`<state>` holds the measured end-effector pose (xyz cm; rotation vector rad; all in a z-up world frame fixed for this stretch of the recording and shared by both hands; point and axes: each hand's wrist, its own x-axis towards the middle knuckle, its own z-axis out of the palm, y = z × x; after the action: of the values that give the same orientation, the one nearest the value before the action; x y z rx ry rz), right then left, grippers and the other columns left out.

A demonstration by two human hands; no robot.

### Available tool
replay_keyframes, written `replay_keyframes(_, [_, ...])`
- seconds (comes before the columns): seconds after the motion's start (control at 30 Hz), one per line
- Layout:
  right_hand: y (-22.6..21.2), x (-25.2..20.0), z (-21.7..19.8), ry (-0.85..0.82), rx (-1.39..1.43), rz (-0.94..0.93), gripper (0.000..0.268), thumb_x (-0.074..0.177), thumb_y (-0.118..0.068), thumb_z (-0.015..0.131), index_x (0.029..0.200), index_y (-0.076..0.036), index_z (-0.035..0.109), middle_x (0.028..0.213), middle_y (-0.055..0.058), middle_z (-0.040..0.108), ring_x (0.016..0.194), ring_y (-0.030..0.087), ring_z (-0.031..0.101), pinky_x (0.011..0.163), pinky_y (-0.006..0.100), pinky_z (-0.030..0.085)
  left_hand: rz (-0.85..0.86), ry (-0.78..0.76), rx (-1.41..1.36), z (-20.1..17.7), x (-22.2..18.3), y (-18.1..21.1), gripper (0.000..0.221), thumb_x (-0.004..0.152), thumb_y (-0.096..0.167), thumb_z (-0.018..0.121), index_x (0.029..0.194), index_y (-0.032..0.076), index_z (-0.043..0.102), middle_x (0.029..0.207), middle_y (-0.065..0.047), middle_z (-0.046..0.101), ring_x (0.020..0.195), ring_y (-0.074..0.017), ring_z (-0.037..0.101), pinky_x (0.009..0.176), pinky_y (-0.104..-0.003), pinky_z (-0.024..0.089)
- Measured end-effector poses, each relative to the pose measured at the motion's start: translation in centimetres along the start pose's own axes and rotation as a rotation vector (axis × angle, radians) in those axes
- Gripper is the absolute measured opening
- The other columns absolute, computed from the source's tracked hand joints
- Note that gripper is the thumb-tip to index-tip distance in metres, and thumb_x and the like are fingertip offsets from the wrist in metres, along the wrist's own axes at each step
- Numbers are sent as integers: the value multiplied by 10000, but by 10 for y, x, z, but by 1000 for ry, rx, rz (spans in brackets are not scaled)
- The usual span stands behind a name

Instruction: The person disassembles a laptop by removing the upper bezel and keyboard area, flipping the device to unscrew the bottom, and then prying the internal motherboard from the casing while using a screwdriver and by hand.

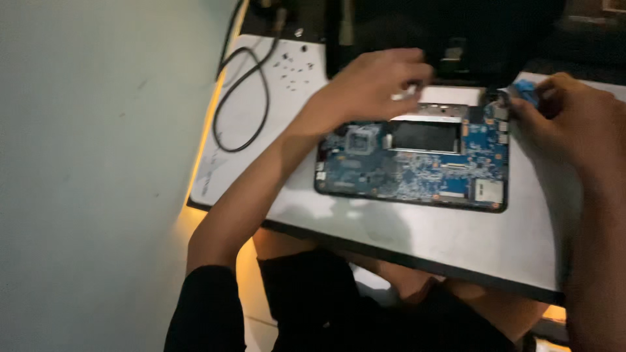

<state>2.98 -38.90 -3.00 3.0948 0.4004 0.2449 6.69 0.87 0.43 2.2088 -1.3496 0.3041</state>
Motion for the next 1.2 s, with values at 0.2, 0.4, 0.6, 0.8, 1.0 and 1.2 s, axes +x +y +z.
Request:
replay_keyframes(0.2, [-23,0,-40,-74,-24,68,433,1316,-506,809,1454,-97,826,1246,169,906,1015,349,865,746,479,630,-173,-112,82,14,-22,1,212,1162,250,709,1234,56,753,1261,-169,698,1146,-412,715,853,-555,595])
replay_keyframes(0.4, [-20,1,-41,-70,93,84,365,1241,-449,822,1414,-127,836,1171,110,883,1027,375,827,753,556,566,-86,-40,273,26,-28,4,414,1132,454,826,1278,75,744,1205,-147,696,1016,-352,715,768,-483,576])
replay_keyframes(0.6, [-19,-1,-46,-37,123,43,355,1269,-403,832,1448,-95,832,1153,114,874,1001,347,819,750,553,567,-1,19,406,35,-27,5,439,1109,458,920,1280,86,763,1277,-158,722,1110,-337,718,848,-440,587])
replay_keyframes(0.8, [-19,-2,-49,3,166,-5,326,1284,-383,845,1444,-99,832,1129,99,860,975,318,804,737,526,538,98,28,545,24,-23,13,404,1085,420,942,1354,141,827,1246,-85,756,1107,-258,701,869,-375,580])
replay_keyframes(1.0, [-18,-4,-54,70,191,-77,238,1331,-288,863,1422,-73,816,1161,87,829,934,237,781,725,439,544,173,120,469,25,-18,19,204,1086,207,963,1255,131,877,1127,-63,789,987,-233,728,792,-357,582])
replay_keyframes(1.2, [-21,-3,-54,106,227,-213,234,1336,-273,874,1409,-54,834,1211,99,812,934,224,765,762,404,537,190,123,427,27,-19,13,127,1117,181,909,1223,128,864,1127,-73,764,999,-244,732,815,-380,592])
